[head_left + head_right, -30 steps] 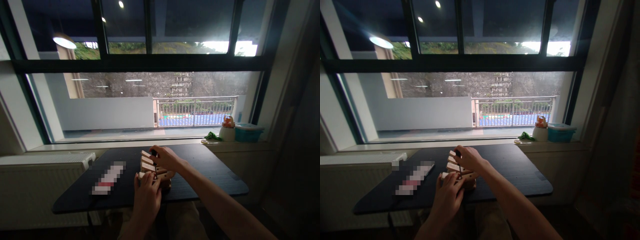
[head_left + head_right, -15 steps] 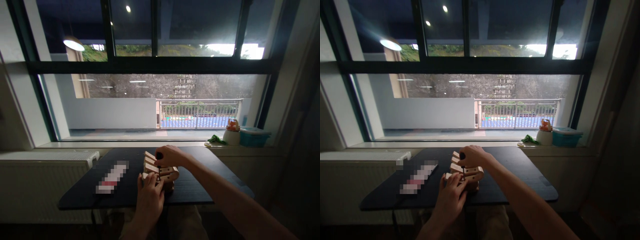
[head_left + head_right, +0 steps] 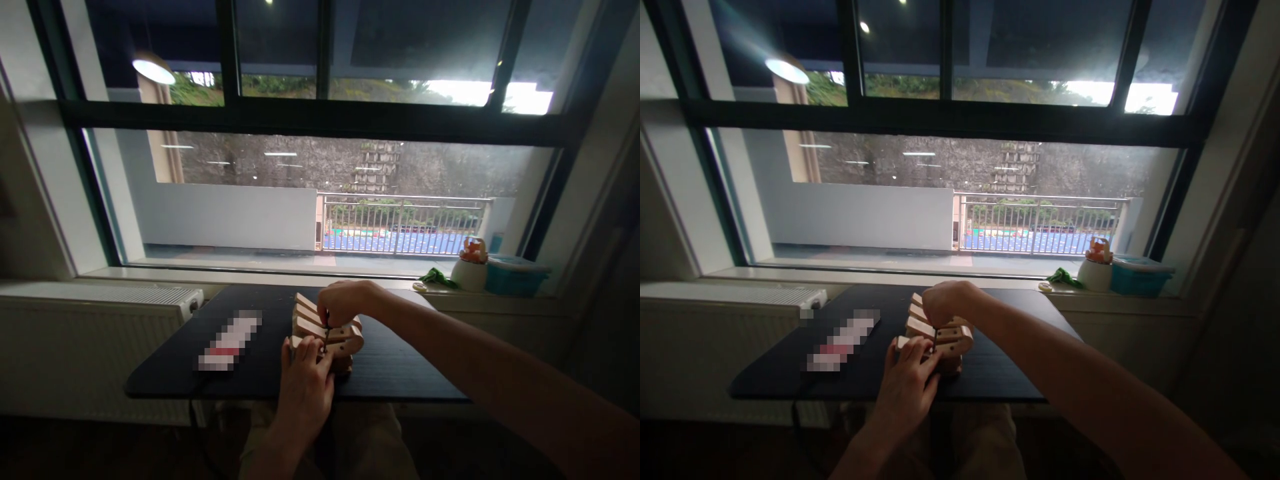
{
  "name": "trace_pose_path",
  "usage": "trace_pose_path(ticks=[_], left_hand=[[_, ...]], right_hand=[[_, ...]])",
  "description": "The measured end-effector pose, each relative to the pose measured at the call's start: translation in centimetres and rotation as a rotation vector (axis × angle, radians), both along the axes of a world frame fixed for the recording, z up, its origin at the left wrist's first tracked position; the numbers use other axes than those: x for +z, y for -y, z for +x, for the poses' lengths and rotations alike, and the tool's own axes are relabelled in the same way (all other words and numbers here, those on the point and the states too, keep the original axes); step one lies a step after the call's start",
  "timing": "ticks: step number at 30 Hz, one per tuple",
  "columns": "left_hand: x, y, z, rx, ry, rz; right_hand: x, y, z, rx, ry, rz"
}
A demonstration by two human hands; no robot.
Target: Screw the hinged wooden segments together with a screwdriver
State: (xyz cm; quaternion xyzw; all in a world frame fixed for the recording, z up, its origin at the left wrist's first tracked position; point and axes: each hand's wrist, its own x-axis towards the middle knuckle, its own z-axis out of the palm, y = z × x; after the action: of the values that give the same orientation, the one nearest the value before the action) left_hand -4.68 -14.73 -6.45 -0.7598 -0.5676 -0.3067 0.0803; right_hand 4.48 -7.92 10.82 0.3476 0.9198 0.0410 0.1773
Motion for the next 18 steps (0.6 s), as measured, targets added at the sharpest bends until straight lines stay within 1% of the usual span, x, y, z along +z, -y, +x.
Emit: trace_pose_path(ticks=[8,15,18], left_hand=[[0.1,0.0,0.1,-0.004,-0.021,-0.032],[0.2,0.1,0.3,0.009,-0.036,-0.07],[0.1,0.0,0.3,0.009,-0.047,-0.079]], right_hand=[[-1.0,0.3,2.4,-0.056,-0.106,-0.045],[-2.2,1.6,3.4,-0.06,-0.194,0.009],[-2.3,2.3,3.5,-0.054,-0.194,0.046]])
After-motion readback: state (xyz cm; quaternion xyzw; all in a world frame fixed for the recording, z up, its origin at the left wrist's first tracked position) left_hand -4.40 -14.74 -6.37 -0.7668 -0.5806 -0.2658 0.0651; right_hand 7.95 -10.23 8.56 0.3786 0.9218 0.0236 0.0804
